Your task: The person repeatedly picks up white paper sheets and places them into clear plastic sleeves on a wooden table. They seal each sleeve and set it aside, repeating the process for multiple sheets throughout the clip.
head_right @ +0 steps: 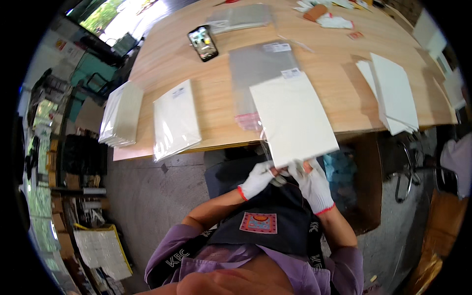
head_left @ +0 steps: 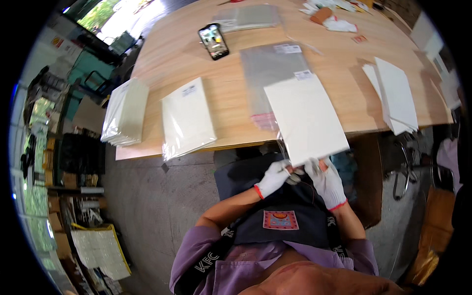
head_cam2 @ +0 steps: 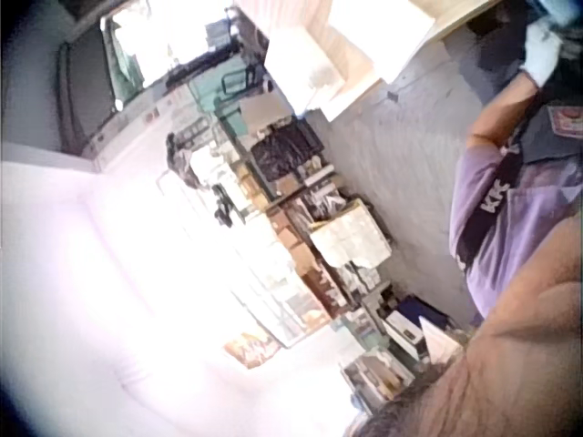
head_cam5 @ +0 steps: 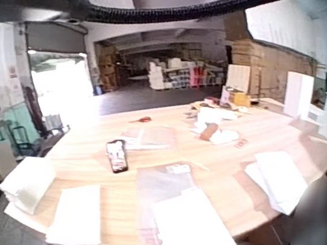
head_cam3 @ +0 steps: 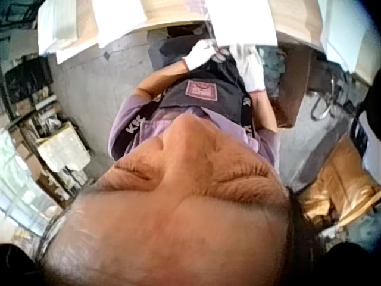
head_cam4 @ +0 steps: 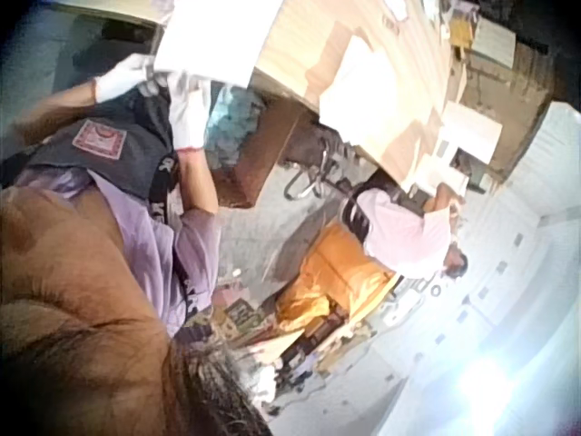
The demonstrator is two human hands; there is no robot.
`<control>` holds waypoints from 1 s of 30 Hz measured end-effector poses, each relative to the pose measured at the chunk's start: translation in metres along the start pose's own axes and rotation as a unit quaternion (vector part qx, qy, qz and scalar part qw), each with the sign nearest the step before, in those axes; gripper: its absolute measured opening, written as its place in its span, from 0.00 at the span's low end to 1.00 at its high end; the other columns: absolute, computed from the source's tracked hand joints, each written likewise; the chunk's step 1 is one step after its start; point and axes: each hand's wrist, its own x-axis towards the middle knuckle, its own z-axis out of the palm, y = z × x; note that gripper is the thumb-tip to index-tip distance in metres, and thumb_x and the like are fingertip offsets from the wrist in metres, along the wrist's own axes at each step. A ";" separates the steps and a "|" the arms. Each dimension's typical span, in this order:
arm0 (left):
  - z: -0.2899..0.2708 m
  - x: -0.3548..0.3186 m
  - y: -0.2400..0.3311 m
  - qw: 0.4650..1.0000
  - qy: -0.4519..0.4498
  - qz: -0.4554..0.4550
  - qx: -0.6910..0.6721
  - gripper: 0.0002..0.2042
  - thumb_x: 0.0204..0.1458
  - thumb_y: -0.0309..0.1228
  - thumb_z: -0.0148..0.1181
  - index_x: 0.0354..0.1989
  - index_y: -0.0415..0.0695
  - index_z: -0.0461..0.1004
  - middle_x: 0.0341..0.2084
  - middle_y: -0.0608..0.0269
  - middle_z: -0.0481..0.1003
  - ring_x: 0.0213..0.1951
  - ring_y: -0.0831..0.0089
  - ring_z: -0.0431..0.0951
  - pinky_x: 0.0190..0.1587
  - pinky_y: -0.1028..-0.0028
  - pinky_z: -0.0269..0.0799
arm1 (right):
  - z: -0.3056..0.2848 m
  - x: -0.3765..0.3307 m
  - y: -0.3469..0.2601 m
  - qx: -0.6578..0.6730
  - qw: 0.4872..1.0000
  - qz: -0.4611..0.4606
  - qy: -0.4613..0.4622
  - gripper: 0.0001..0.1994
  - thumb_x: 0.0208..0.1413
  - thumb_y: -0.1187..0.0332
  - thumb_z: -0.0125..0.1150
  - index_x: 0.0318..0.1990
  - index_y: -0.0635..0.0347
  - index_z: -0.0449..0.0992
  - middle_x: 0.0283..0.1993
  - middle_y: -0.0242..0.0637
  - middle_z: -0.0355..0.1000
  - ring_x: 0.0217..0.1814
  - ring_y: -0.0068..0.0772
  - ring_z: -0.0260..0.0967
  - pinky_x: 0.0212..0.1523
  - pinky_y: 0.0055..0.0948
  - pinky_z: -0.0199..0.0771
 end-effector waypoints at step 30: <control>-0.044 -0.021 0.030 0.991 0.119 0.045 -0.052 0.16 0.57 0.39 0.53 0.42 0.37 0.71 0.36 0.59 0.77 0.32 0.74 0.78 0.34 0.76 0.75 | 0.080 0.054 -0.008 -0.843 0.356 -0.330 -0.230 0.09 0.53 0.58 0.53 0.30 0.51 0.69 0.21 0.33 0.71 0.25 0.38 0.73 0.26 0.36 0.71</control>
